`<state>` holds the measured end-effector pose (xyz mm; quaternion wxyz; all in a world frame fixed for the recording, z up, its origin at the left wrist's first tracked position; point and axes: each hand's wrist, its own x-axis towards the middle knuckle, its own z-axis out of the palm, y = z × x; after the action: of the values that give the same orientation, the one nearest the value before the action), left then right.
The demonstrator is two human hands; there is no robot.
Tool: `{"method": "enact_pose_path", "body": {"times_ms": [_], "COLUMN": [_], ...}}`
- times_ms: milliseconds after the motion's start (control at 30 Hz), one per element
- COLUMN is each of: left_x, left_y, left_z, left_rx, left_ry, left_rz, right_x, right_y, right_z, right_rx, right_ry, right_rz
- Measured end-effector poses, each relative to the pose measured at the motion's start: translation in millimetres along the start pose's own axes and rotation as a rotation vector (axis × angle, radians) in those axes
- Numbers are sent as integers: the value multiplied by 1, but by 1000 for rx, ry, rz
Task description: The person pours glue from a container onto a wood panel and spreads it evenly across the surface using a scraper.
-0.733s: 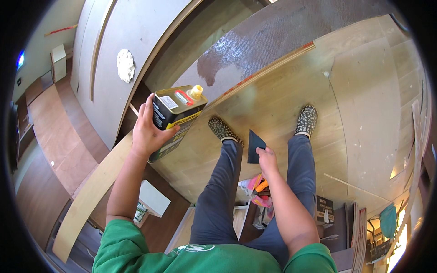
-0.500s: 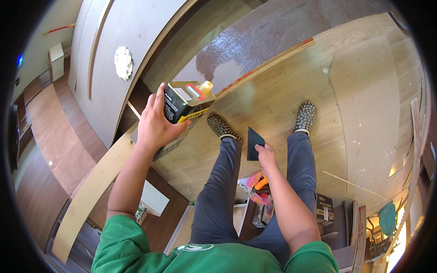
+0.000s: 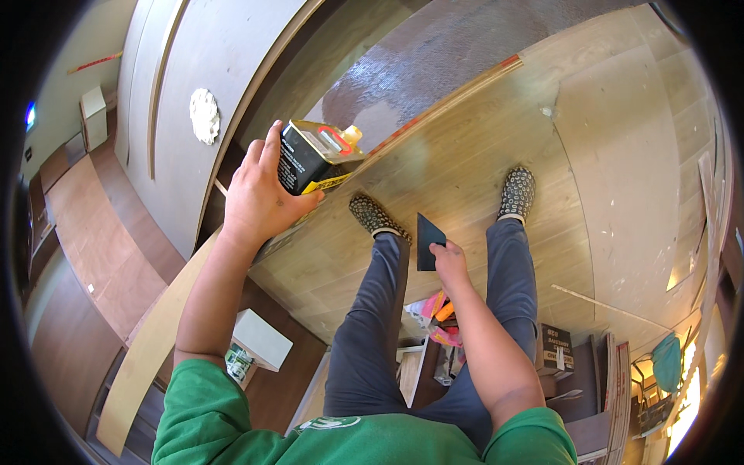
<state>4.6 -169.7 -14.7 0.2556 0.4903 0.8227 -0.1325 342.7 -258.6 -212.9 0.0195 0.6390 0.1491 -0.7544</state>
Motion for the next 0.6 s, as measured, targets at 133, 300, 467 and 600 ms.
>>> {"method": "enact_pose_path", "body": {"times_ms": [133,300,467,600], "left_x": [0,-1,1,3], "left_y": [3,4,5,8], "left_z": [1,0,-3,-7], "left_rx": [-8,3,31,30], "left_ry": [35,52,50,19], "left_rz": [4,6,16,-5], "right_x": [3,-1,0,-1], "right_y": [2,-3,-3,-3], "right_z": [-3,0,-2,0], "right_rx": [30,26,5,11], "right_ry": [-12,2,-18,-4], "right_rz": [21,35,22,8]}}
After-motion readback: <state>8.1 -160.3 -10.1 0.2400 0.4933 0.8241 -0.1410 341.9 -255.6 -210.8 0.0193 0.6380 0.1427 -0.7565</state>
